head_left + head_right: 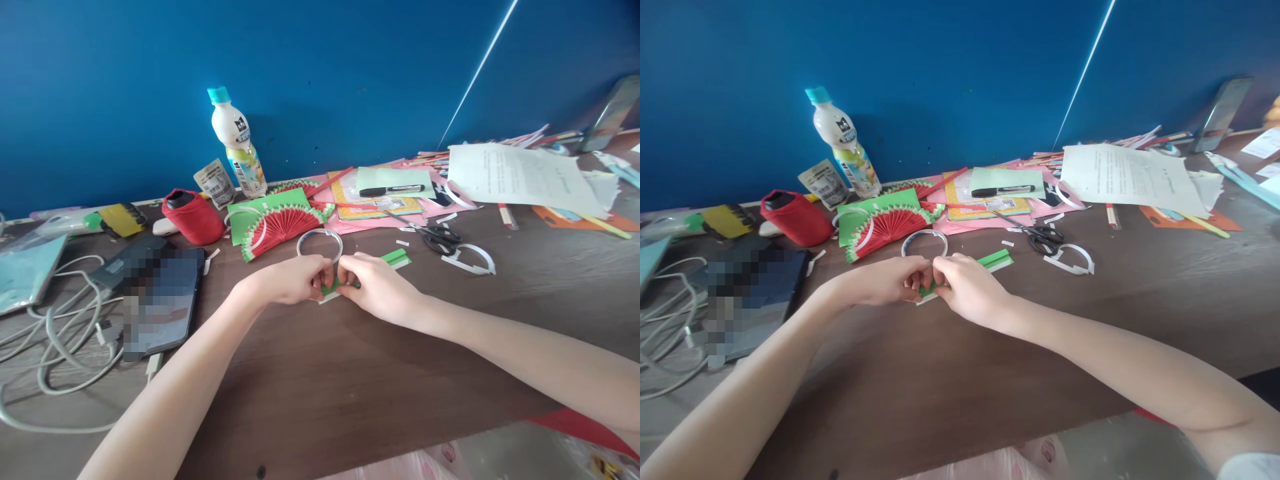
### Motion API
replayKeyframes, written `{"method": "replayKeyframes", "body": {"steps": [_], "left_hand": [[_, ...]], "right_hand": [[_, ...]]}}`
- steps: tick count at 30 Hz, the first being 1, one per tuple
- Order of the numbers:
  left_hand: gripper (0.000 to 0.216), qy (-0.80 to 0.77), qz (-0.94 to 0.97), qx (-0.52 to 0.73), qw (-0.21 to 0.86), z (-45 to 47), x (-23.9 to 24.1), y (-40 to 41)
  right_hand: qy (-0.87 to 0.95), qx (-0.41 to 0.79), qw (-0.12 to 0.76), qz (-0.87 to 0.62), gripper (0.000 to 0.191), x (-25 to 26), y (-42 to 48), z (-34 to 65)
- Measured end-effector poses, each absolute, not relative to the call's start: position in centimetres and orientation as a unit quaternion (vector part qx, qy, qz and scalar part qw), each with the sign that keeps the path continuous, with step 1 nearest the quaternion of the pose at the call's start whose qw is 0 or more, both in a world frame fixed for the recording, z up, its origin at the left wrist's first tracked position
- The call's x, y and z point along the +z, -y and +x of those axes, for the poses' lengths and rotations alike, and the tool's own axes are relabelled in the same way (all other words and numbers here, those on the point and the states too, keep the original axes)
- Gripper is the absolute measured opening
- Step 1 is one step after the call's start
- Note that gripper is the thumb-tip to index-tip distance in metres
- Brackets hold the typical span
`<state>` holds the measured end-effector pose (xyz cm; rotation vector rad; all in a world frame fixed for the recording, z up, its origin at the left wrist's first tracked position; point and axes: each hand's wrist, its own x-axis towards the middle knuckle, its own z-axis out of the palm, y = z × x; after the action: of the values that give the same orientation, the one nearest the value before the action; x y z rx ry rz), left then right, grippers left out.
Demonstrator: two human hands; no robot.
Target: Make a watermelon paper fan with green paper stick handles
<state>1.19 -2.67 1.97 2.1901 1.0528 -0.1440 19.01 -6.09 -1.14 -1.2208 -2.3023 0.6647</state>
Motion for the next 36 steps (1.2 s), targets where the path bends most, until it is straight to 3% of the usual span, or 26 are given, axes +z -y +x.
{"method": "replayKeyframes", "body": {"steps": [9,20,27,32,36], "left_hand": [[0.016,-0.399,0.844,-0.057,0.354,1.1,1.8,2.5],[0.017,-0.408,0.836,-0.059,0.362,1.0,1.7,2.4],[0.018,-0.418,0.833,-0.066,0.358,1.0,1.9,2.6],[0.017,-0.407,0.847,-0.066,0.336,1.1,1.9,2.6],[0.017,-0.407,0.846,-0.064,0.338,1.0,1.9,2.6]], "right_hand": [[0.821,0.253,0.19,-0.475,0.015,-0.8,5.4,19.0],[0.786,0.331,0.039,-0.52,0.021,0.5,2.5,21.3],[0.791,0.379,0.028,-0.479,0.019,1.0,1.3,22.0],[0.808,0.29,0.037,-0.511,0.032,0.7,1.8,21.2],[0.818,0.295,0.016,-0.493,0.028,0.4,1.5,21.4]]}}
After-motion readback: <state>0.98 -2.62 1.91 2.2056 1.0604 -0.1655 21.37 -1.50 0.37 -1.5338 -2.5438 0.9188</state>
